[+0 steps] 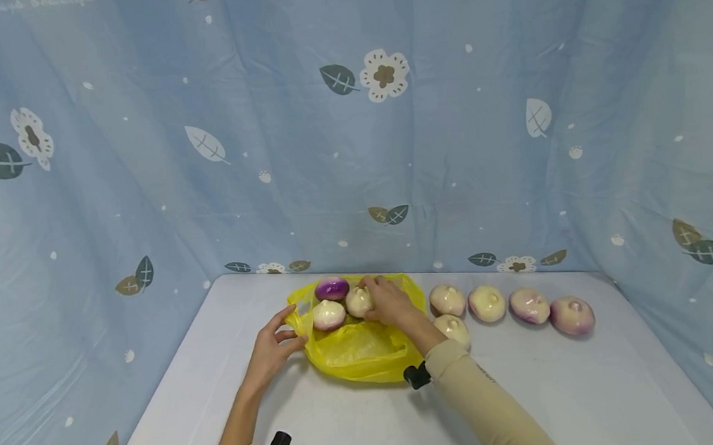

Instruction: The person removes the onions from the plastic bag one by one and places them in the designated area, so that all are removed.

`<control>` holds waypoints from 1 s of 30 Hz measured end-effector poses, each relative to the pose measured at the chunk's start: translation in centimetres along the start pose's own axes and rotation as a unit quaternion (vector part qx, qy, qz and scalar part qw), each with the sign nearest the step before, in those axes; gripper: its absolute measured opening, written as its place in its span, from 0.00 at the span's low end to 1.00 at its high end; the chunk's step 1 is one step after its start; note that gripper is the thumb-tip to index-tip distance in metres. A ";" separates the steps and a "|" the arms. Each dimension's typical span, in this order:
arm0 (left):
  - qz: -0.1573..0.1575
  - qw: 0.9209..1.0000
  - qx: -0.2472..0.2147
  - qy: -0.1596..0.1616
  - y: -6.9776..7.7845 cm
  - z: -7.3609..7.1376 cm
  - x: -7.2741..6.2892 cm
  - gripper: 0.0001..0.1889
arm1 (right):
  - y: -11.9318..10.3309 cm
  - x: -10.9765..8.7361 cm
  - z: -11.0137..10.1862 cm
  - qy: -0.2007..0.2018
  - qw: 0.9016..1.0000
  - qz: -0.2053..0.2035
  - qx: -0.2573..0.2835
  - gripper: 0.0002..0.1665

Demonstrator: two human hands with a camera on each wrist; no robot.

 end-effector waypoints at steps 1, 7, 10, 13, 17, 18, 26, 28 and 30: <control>-0.001 1.000 0.000 0.000 0.0 0.0 0.0 0.39 | 0.0 0.0 0.0 -0.001 1.000 0.002 0.000 0.33; 0.005 1.000 -0.007 -0.006 0.0 0.1 0.0 0.38 | 0.1 0.2 0.1 0.001 1.000 0.001 -0.006 0.33; 0.007 1.000 -0.012 -0.009 0.1 0.2 -0.1 0.39 | 0.2 0.3 0.1 0.001 1.000 -0.006 -0.012 0.33; 0.010 1.000 -0.016 -0.011 0.1 0.2 -0.1 0.39 | 0.2 0.3 0.0 -0.001 1.000 -0.006 -0.012 0.33; 0.013 1.000 -0.017 -0.011 0.0 0.3 -0.1 0.39 | 0.2 0.2 -0.1 -0.006 1.000 -0.007 -0.011 0.33; 0.013 1.000 -0.017 -0.010 0.0 0.3 -0.1 0.39 | 0.2 0.2 -0.2 -0.007 1.000 -0.009 -0.011 0.33; 0.009 1.000 -0.005 -0.007 -0.2 0.2 0.0 0.39 | -0.1 0.3 -0.3 -0.020 0.999 -0.020 -0.032 0.35; 0.005 1.000 -0.007 -0.009 0.3 0.2 -0.2 0.39 | -0.2 0.4 -0.3 -0.027 0.999 -0.021 -0.042 0.35; 0.003 1.000 -0.007 -0.010 0.4 0.1 -0.2 0.39 | -0.4 0.7 -0.3 -0.037 0.998 -0.018 -0.051 0.35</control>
Point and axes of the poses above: each hand's wrist, its own x-axis towards the middle knuckle, its own z-axis out of the palm, y = z × x, the point moved 3 cm from there along x, towards the middle knuckle, and after that the axes turned 6 degrees about y, right-handed, at the moved point
